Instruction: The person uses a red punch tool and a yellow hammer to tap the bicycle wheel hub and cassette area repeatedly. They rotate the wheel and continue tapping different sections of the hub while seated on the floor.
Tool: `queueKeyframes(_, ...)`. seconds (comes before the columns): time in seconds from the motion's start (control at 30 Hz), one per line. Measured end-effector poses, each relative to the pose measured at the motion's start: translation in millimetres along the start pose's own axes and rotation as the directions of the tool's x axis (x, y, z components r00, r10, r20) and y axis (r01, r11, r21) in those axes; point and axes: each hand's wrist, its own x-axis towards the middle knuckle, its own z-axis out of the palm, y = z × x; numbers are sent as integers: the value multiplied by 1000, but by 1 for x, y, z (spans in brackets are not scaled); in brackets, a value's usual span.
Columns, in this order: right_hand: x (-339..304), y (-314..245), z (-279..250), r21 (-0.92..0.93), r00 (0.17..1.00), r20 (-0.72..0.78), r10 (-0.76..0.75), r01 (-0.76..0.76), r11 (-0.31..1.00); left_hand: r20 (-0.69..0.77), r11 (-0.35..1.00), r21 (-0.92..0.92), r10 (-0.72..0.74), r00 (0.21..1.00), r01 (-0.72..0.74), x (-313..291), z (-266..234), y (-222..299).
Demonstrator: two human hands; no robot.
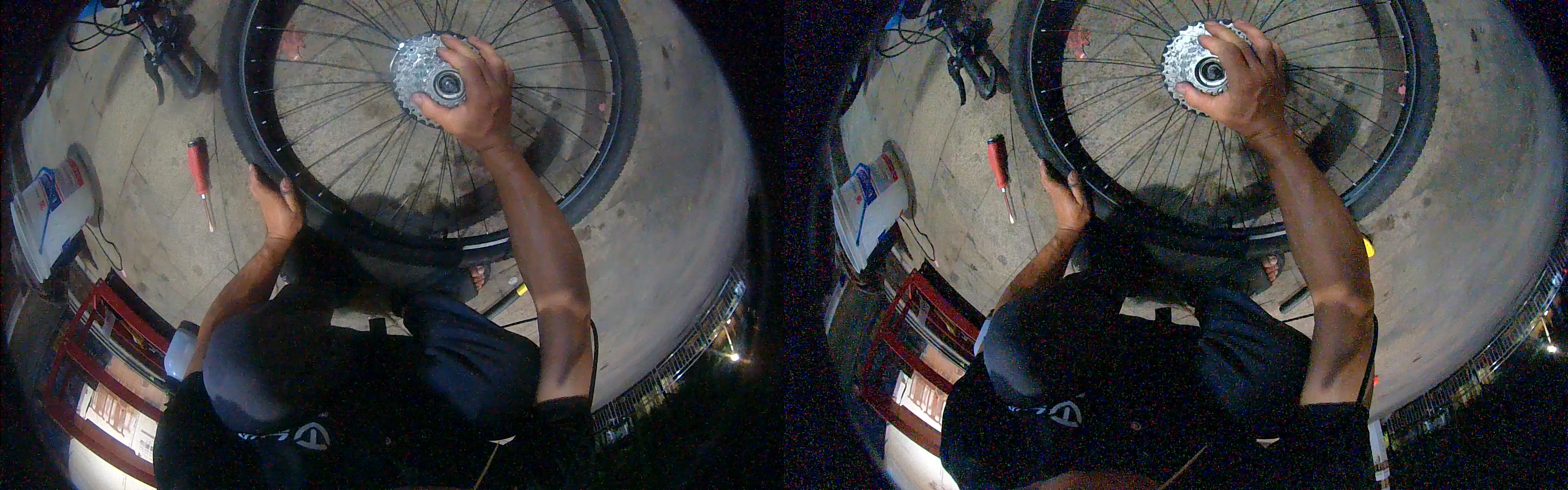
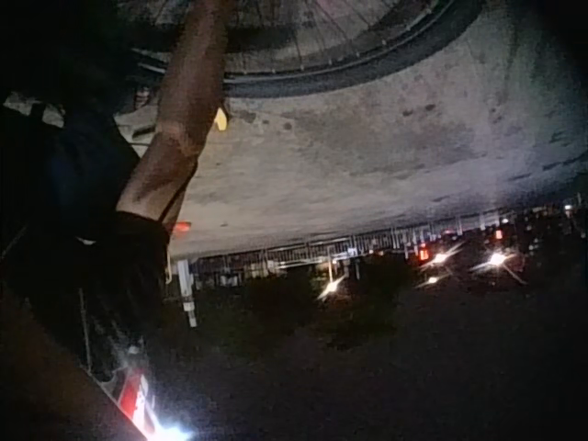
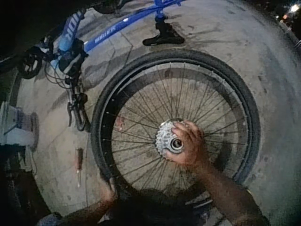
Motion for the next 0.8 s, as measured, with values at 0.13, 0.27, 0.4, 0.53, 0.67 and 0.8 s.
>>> queueKeyframes(0.13,1,0,2,27,1000,5,18,-18,999,4,999,32,-12,1000,12,-1,-2,2)
queueKeyframes(0.27,3,1,0,26,1000,25,7,-8,1000,-10,1000,-11,-21,1000,21,-1,0,1)
queueKeyframes(0.4,3,-2,-3,27,998,55,15,-16,1000,-6,999,-24,-42,999,42,-1,-1,-3)
queueKeyframes(0.53,6,-2,-5,44,999,52,-4,2,999,26,993,-68,-92,995,94,-1,-1,-8)
queueKeyframes(0.67,5,-2,-5,51,998,64,3,-6,999,16,995,-64,-82,997,83,0,-2,3)
queueKeyframes(0.8,4,2,-4,45,998,47,-31,29,999,-2,999,-30,-32,999,32,0,1,-2)
